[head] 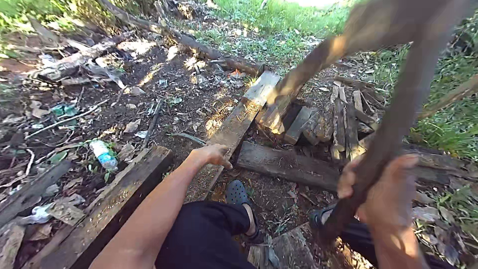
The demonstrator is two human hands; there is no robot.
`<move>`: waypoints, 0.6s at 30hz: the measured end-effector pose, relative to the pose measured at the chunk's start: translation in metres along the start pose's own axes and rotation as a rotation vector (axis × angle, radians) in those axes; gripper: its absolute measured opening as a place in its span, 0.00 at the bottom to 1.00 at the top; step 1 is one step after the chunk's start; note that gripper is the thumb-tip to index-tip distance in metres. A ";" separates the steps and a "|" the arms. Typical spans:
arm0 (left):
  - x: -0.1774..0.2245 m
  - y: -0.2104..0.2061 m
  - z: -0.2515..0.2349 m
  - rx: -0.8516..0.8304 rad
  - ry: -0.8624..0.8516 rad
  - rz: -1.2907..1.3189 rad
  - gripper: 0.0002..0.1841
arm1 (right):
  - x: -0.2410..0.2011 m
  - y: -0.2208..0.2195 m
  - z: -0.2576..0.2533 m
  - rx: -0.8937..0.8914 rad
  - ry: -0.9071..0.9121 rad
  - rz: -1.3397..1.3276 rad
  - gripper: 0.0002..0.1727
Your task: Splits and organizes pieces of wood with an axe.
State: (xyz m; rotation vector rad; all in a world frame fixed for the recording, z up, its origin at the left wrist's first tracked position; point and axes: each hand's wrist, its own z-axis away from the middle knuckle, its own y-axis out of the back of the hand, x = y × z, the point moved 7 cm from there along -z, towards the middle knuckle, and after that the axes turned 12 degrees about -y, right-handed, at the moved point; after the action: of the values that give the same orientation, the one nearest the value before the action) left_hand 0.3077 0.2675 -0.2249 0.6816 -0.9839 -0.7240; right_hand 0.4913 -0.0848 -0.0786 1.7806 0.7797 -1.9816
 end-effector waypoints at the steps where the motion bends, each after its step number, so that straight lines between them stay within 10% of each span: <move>1: -0.005 -0.002 -0.004 -0.030 0.006 -0.023 0.38 | -0.025 0.000 -0.005 -0.024 0.135 -0.024 0.43; 7: -0.001 0.001 -0.020 -0.003 0.047 -0.049 0.38 | -0.084 0.000 -0.031 -0.167 0.528 0.000 0.38; 14: -0.004 -0.001 -0.020 -0.006 0.067 -0.044 0.38 | 0.180 0.009 -0.012 -0.068 -0.413 0.511 0.44; 18: -0.004 0.005 -0.011 0.024 0.053 -0.054 0.36 | 0.173 0.002 -0.007 -0.035 -0.490 0.422 0.45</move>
State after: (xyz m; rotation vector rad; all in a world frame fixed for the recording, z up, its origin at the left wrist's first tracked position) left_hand 0.3168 0.2753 -0.2275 0.7467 -0.9302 -0.7388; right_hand 0.4743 -0.0663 -0.2499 1.2249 0.2520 -1.9649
